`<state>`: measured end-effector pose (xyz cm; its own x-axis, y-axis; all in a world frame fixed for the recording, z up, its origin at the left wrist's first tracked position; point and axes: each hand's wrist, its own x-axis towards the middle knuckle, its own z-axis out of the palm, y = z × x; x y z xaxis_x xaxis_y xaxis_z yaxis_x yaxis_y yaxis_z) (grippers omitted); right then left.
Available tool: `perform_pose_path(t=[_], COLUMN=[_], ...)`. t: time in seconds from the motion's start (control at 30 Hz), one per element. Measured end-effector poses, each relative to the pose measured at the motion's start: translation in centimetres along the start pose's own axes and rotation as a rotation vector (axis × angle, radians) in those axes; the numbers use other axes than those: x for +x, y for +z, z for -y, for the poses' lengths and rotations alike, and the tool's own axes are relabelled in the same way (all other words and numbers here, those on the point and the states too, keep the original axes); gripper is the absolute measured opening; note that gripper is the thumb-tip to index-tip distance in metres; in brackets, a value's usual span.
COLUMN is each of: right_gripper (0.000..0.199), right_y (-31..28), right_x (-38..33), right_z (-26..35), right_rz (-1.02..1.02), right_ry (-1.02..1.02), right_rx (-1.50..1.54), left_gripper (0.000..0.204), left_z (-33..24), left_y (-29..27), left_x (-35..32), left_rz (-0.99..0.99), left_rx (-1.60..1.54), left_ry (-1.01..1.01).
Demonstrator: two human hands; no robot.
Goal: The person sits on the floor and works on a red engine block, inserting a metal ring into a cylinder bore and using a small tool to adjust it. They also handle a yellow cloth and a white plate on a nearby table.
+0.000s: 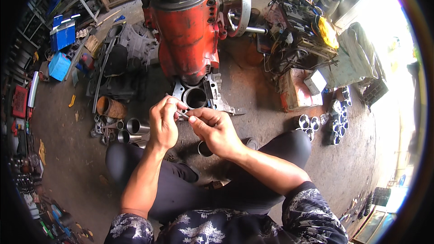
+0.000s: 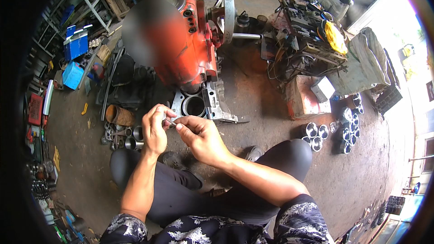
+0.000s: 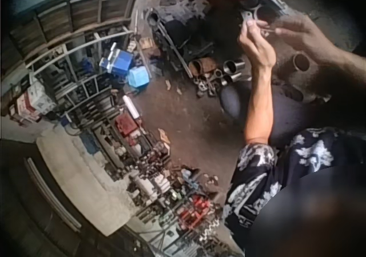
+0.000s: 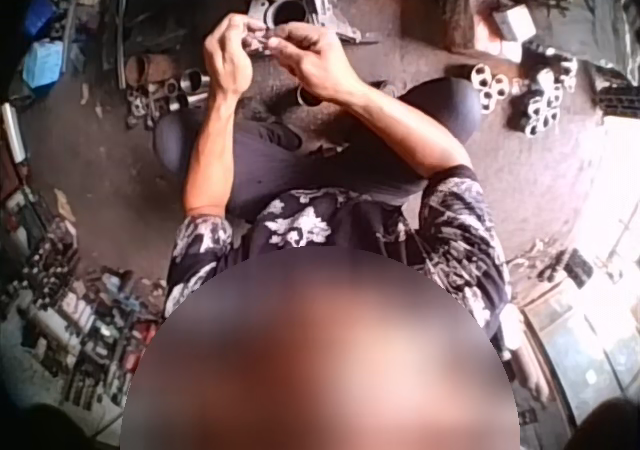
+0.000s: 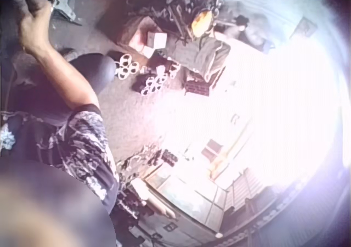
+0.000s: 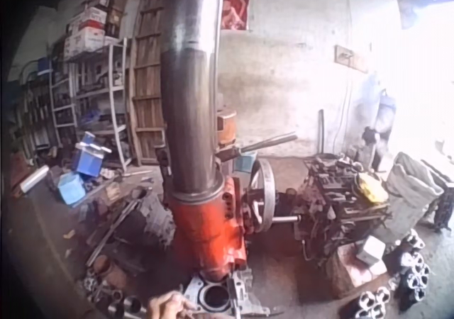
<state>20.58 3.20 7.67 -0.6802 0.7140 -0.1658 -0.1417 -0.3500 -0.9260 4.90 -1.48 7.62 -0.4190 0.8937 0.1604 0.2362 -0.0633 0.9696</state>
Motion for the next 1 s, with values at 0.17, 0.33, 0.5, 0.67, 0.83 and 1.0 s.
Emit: perform_pose_path(t=[0.17, 0.33, 0.5, 0.67, 0.83, 1.0], right_gripper=[0.019, 0.014, 0.019, 0.015, 0.016, 0.016], right_y=[0.3, 0.1, -0.1, -0.1, 0.1, 0.2], right_x=[-0.3, -0.1, -0.1, 0.0, -0.2, -0.6], right_z=[0.6, 0.4, 0.4, 0.6, 0.8, 1.3], right_rz=[-0.021, -0.032, -0.012, 0.012, -0.011, -0.012], right_ry=[-0.389, -0.350, -0.513, -0.126, -0.203, -0.160], right_rx=[-0.433, -0.425, -0.542, -0.199, -0.275, -0.277], left_gripper=[0.039, 0.041, 0.041, 0.041, 0.041, 0.041], left_z=[-0.6, -0.6, -0.7, -0.5, -0.3, -0.4], left_y=[-0.4, -0.2, -0.4, -0.5, -0.4, -0.3], left_x=[0.0, 0.1, 0.1, 0.1, 0.1, 0.1], left_rz=[0.017, 0.046, 0.045, 0.057, 0.056, 0.055], left_rx=[0.056, 0.100, 0.102, 0.099, 0.083, 0.037], left_ry=[0.095, 0.091, 0.119, 0.092, 0.105, 0.094])
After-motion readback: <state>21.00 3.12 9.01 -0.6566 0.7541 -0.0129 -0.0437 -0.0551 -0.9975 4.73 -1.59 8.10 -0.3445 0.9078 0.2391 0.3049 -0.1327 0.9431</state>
